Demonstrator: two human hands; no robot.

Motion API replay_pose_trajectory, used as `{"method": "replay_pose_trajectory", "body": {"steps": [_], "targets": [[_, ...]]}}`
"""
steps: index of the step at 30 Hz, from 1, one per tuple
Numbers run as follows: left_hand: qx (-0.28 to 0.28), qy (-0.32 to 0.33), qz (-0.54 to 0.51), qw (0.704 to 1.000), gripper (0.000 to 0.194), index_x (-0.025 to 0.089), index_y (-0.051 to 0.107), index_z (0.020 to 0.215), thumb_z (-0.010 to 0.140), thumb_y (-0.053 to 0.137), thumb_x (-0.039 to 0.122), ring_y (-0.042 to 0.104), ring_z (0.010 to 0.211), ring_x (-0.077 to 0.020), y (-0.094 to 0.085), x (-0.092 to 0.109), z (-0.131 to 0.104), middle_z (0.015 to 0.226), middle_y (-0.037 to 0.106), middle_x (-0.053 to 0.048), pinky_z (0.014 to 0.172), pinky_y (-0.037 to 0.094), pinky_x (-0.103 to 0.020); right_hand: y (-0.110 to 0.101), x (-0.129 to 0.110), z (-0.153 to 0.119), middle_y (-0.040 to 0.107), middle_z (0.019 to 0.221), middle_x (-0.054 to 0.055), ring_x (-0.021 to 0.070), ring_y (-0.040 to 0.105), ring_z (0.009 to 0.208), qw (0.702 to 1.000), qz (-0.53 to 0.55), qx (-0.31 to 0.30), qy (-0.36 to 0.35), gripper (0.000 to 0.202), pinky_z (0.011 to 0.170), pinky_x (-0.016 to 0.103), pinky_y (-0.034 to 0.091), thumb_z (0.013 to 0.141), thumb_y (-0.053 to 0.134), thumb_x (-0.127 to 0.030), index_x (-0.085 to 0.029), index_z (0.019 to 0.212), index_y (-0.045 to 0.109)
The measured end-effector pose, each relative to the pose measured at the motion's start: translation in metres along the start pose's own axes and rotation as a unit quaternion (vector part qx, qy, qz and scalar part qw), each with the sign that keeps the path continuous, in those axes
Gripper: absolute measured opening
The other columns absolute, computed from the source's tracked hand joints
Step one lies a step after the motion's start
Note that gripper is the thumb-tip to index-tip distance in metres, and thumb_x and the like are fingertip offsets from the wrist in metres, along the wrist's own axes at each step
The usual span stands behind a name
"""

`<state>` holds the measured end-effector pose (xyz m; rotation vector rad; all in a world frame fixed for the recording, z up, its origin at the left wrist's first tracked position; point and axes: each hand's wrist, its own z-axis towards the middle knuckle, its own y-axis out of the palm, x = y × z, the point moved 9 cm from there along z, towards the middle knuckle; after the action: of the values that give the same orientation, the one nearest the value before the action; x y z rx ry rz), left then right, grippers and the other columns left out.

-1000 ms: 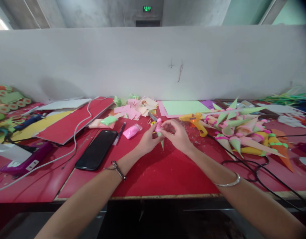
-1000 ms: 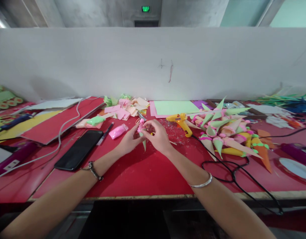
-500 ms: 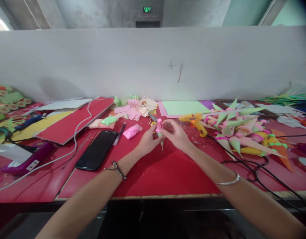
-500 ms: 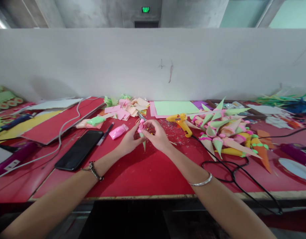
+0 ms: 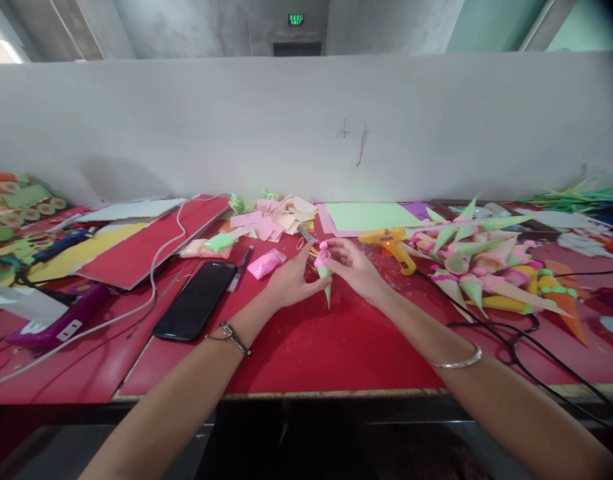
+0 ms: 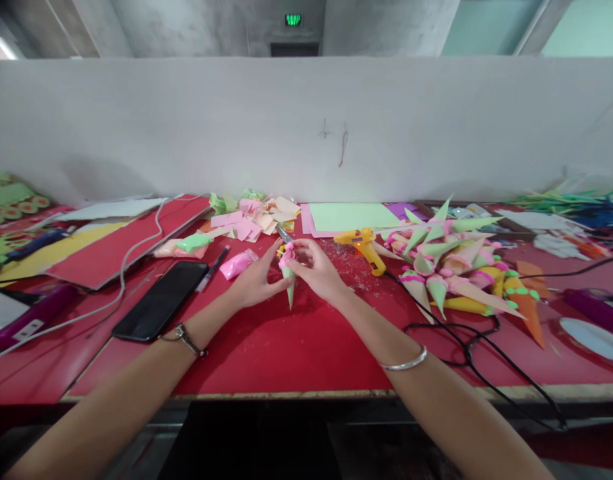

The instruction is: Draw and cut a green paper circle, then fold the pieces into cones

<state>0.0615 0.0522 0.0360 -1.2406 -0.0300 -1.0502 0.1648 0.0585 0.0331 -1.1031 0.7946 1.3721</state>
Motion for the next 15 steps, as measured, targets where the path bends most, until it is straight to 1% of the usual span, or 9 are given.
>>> {"method": "replay_pose_trajectory", "body": {"steps": [3, 5, 6, 7, 9, 11, 13, 15], "targets": [[0.052, -0.004, 0.124, 0.991, 0.061, 0.012, 0.033, 0.130, 0.081, 0.043, 0.047, 0.055, 0.097, -0.0241, -0.027, -0.008, 0.001, 0.106, 0.059, -0.012, 0.081, 0.043, -0.035, 0.002, 0.007, 0.000, 0.061, 0.093, 0.004, 0.0163, 0.061, 0.088, 1.000, -0.008, -0.010, 0.028, 0.033, 0.080, 0.033, 0.047, 0.073, 0.060, -0.029, -0.021, 0.101, 0.046], [0.087, -0.047, 0.216, 0.972, 0.055, 0.013, 0.041, 0.124, 0.081, 0.044, 0.046, 0.052, 0.101, -0.0262, -0.044, -0.024, -0.001, 0.108, 0.058, -0.014, 0.085, 0.041, -0.038, 0.006, 0.011, -0.002, 0.060, 0.094, 0.005, 0.0161, 0.060, 0.087, 0.998, -0.032, -0.035, 0.044, 0.030, 0.080, 0.034, 0.047, 0.073, 0.059, -0.029, -0.021, 0.100, 0.046], [0.090, -0.077, 0.259, 0.959, 0.056, 0.011, 0.042, 0.122, 0.078, 0.047, 0.046, 0.051, 0.104, -0.0284, -0.049, -0.034, -0.002, 0.110, 0.056, -0.016, 0.086, 0.040, -0.039, 0.010, 0.012, -0.004, 0.059, 0.094, 0.005, 0.0160, 0.060, 0.087, 0.996, -0.053, -0.058, 0.047, 0.028, 0.079, 0.033, 0.047, 0.074, 0.059, -0.028, -0.021, 0.099, 0.047], [0.082, -0.111, 0.293, 0.946, 0.059, 0.010, 0.044, 0.121, 0.075, 0.051, 0.047, 0.050, 0.105, -0.0309, -0.051, -0.046, -0.003, 0.112, 0.055, -0.018, 0.086, 0.039, -0.041, 0.014, 0.013, -0.006, 0.059, 0.094, 0.006, 0.0160, 0.060, 0.086, 0.992, -0.079, -0.082, 0.048, 0.027, 0.078, 0.033, 0.047, 0.074, 0.058, -0.028, -0.020, 0.098, 0.049], [0.045, -0.169, 0.324, 0.930, 0.063, 0.007, 0.048, 0.114, 0.070, 0.055, 0.051, 0.049, 0.105, -0.0349, -0.050, -0.068, -0.006, 0.112, 0.054, -0.022, 0.084, 0.040, -0.043, 0.020, 0.014, -0.011, 0.060, 0.089, 0.005, 0.0158, 0.060, 0.081, 0.983, -0.132, -0.119, 0.044, 0.025, 0.075, 0.033, 0.048, 0.075, 0.058, -0.029, -0.019, 0.097, 0.051], [0.010, -0.190, 0.320, 0.928, 0.057, 0.008, 0.054, 0.103, 0.069, 0.055, 0.053, 0.052, 0.100, -0.0350, -0.046, -0.081, -0.008, 0.106, 0.056, -0.021, 0.079, 0.042, -0.042, 0.024, 0.012, -0.013, 0.060, 0.084, 0.004, 0.0156, 0.060, 0.076, 0.973, -0.181, -0.139, 0.025, 0.024, 0.071, 0.033, 0.048, 0.076, 0.057, -0.031, -0.019, 0.097, 0.052], [-0.002, -0.175, 0.312, 0.934, 0.045, 0.011, 0.056, 0.094, 0.072, 0.053, 0.050, 0.055, 0.097, -0.0320, -0.043, -0.080, -0.005, 0.100, 0.060, -0.018, 0.080, 0.042, -0.041, 0.025, 0.006, -0.014, 0.060, 0.085, 0.005, 0.0160, 0.059, 0.075, 0.965, -0.223, -0.136, -0.008, 0.021, 0.070, 0.033, 0.047, 0.078, 0.054, -0.034, -0.019, 0.094, 0.054], [0.001, -0.142, 0.307, 0.941, 0.039, 0.014, 0.055, 0.094, 0.073, 0.054, 0.046, 0.056, 0.095, -0.0289, -0.041, -0.069, -0.001, 0.098, 0.061, -0.014, 0.082, 0.042, -0.038, 0.023, -0.002, -0.013, 0.060, 0.088, 0.007, 0.0174, 0.058, 0.080, 0.959, -0.257, -0.111, -0.043, 0.021, 0.072, 0.034, 0.046, 0.081, 0.049, -0.035, -0.018, 0.093, 0.055]]}}
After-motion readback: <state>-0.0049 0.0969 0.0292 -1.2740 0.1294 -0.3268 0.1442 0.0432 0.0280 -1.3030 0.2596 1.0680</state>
